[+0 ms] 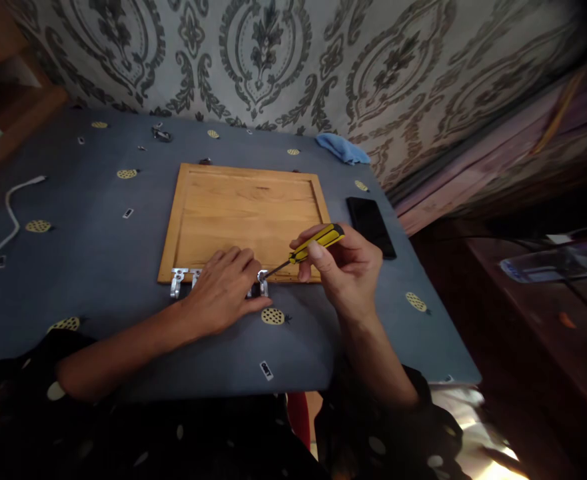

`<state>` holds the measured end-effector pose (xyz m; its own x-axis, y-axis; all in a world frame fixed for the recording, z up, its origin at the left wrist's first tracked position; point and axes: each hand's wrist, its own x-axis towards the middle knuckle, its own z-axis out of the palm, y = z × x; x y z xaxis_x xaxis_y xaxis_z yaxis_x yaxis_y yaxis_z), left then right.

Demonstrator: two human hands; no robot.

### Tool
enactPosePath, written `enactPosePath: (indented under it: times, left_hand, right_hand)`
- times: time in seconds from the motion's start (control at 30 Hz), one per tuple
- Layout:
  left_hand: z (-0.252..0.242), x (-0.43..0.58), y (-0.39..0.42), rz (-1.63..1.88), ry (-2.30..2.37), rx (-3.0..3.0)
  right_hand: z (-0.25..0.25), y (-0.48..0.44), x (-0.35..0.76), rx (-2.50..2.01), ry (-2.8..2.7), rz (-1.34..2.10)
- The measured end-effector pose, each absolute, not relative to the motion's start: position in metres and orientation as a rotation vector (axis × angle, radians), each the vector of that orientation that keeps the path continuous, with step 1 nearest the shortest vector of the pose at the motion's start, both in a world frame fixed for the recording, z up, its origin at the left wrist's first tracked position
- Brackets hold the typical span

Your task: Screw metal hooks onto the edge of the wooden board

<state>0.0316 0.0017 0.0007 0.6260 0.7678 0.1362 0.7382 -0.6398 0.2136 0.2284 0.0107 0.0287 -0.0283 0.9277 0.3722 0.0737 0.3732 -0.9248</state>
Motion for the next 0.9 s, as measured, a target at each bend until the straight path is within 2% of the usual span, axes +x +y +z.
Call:
enactPosePath:
  times: [0.67,0.9]
  left_hand:
    - [0.002,0.032,0.002,0.288,1.259,2.714]
    - [0.004,0.033,0.002,0.255,1.272,2.699]
  right_hand:
    - [0.031,0.01,0.233,-0.895,-1.467,1.114]
    - [0.034,0.01,0.231,-0.891,-1.469,1.003]
